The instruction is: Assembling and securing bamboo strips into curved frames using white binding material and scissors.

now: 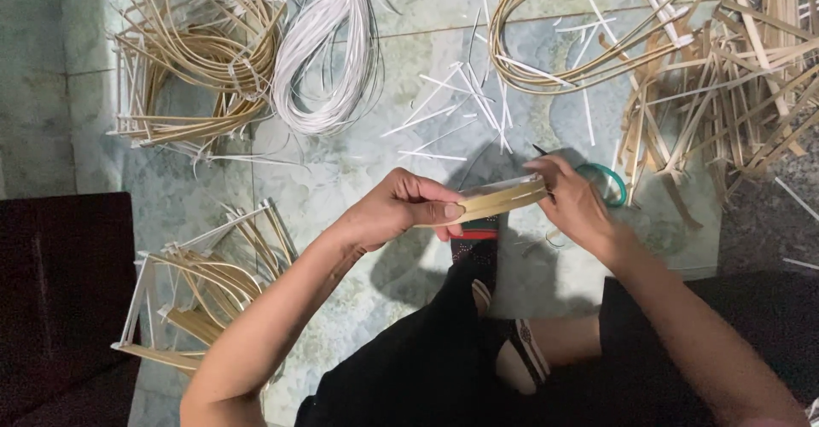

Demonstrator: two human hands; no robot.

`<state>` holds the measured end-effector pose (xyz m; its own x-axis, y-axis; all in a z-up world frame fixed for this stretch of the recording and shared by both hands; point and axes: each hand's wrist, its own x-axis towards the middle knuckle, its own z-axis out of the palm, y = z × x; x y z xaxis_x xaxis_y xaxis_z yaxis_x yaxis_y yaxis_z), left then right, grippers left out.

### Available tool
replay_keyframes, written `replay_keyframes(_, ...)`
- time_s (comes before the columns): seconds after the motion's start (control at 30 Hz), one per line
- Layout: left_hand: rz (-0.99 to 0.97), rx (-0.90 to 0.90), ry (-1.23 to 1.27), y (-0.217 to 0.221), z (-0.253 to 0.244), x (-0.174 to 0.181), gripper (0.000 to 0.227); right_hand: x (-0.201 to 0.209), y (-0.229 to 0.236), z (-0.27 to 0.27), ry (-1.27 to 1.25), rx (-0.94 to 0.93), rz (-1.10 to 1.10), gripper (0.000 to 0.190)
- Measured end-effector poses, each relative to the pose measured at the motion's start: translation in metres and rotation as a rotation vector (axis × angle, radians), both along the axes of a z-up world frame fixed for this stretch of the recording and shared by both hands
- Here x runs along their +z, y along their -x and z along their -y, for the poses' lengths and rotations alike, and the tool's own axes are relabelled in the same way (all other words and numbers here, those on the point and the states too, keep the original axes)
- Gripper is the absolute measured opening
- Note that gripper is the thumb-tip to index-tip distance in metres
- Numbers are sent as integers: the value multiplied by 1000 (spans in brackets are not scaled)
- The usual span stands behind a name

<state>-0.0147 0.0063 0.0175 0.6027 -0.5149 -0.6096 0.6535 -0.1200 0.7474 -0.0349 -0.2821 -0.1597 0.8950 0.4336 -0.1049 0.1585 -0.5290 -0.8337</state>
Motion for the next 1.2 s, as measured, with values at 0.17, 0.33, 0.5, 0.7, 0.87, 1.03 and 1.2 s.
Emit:
replay_keyframes(0.17,-11,26,-15,2,2,-3,22,-8,6,0,16,-39,70,29)
replay_keyframes(0.33,-30,31,-3,9,1,-4,20,-2,14,-5,7,-105,17,21)
replay_keyframes(0.5,-27,24,-11,5,-6,-6,20,3,8,-6,43,-65,-50,30)
replay_keyframes(0.7,6,6,-96,6,-6,-6,21,5,11,-6,-4,-56,-41,40)
replay_keyframes(0.87,171,130,-132,-5,-17,8,22,26,4,-6,80,-110,-83,53)
replay_keyframes(1.03,294,454,-62,-13,-32,28,23,0,8,12,295,-194,45,31)
replay_keyframes(1.2,209,569,60,-17,-9,29,35,38,15,-11,91,-193,-7,35)
